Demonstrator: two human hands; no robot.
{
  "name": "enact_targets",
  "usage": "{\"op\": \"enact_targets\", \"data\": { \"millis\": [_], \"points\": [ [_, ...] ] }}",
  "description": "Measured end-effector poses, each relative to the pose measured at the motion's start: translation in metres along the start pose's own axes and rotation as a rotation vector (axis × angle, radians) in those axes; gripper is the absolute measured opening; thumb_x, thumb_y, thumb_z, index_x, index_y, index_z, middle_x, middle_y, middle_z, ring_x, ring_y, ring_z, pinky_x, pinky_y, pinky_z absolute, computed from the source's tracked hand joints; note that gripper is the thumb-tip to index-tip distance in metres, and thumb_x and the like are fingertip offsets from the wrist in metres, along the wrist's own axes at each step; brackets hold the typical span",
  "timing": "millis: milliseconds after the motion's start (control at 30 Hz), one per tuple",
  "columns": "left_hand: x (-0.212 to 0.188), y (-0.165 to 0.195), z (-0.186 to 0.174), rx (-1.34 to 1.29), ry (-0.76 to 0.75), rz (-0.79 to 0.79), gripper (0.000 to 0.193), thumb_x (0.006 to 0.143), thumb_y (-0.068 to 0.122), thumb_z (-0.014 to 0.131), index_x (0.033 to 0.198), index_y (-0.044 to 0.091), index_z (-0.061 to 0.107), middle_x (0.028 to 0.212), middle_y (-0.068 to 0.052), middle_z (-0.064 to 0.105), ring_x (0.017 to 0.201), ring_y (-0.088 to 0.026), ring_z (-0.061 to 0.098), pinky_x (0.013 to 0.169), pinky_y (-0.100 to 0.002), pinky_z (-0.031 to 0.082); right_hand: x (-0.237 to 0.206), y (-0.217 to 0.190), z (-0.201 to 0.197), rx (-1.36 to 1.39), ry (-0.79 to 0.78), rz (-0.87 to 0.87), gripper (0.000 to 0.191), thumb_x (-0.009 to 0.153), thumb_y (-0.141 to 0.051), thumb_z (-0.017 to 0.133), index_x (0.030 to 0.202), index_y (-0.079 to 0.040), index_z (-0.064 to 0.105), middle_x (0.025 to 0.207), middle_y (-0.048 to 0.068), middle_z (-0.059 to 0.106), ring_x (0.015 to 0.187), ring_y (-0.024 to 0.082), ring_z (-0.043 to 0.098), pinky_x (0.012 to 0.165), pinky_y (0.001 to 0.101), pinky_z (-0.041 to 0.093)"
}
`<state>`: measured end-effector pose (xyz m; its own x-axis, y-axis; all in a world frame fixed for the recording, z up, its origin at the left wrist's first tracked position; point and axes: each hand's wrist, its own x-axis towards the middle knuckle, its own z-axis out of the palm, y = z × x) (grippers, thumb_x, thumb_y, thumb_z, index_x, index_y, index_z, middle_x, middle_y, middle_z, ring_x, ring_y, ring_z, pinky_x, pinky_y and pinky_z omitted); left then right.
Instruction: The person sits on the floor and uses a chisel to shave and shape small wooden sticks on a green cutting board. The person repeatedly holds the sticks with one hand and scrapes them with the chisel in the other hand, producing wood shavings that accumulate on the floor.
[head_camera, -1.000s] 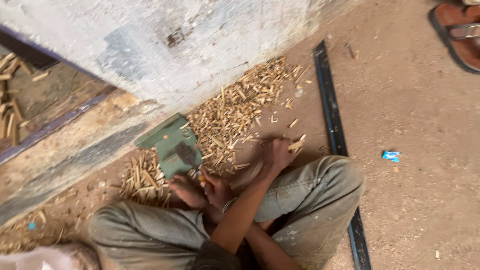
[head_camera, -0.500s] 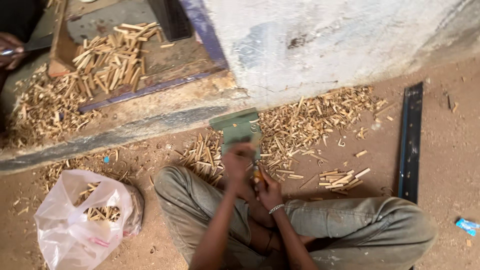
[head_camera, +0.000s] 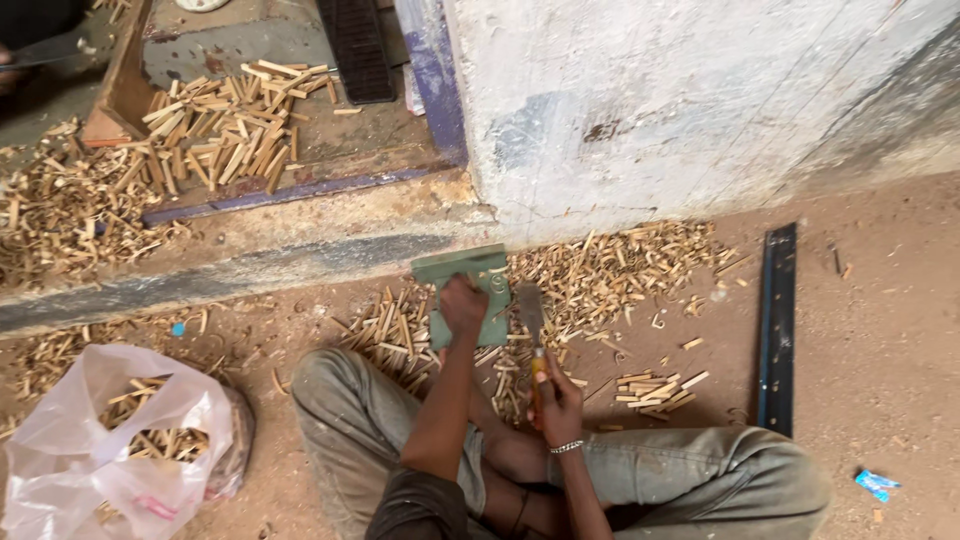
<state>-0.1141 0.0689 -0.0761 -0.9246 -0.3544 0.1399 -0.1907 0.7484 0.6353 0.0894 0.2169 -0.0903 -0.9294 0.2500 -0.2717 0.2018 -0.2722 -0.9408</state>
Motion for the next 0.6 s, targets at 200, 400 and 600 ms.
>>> {"op": "enact_targets", "data": {
  "millis": [200,400,600],
  "points": [
    [-0.018,0.028,0.021,-0.210,-0.275,0.278,0.007,0.074,0.013,0.073,0.079,0.010,0.076,0.084,-0.014,0.075,0.078,-0.034,0.073,0.074,-0.045,0.061,0.007,-0.019,-0.023,0.074,0.175,-0.176,0.051,0.102,-0.016,0.054,0.152,-0.005,0.048,0.088,0.003,0.067,0.060,0.008,0.062,0.043,0.0260,0.050],
    [0.001,-0.001,-0.024,-0.038,-0.235,-0.022,0.012,0.078,0.025,0.081,0.086,0.017,0.081,0.086,-0.013,0.077,0.080,-0.033,0.074,0.077,-0.045,0.060,0.007,-0.023,-0.015,0.095,0.201,-0.173,0.053,0.103,-0.016,0.054,0.154,-0.006,0.046,0.092,0.005,0.067,0.062,0.009,0.060,0.044,0.0260,0.050],
    [0.018,-0.012,-0.035,0.082,-0.283,-0.127,0.019,0.073,0.034,0.088,0.084,0.020,0.084,0.086,-0.010,0.075,0.079,-0.034,0.073,0.073,-0.047,0.060,0.003,-0.021,-0.004,0.043,0.115,-0.149,0.053,0.102,-0.018,0.054,0.154,-0.009,0.046,0.077,0.001,0.064,0.053,0.007,0.058,0.041,0.0248,0.048]
  ]
}}
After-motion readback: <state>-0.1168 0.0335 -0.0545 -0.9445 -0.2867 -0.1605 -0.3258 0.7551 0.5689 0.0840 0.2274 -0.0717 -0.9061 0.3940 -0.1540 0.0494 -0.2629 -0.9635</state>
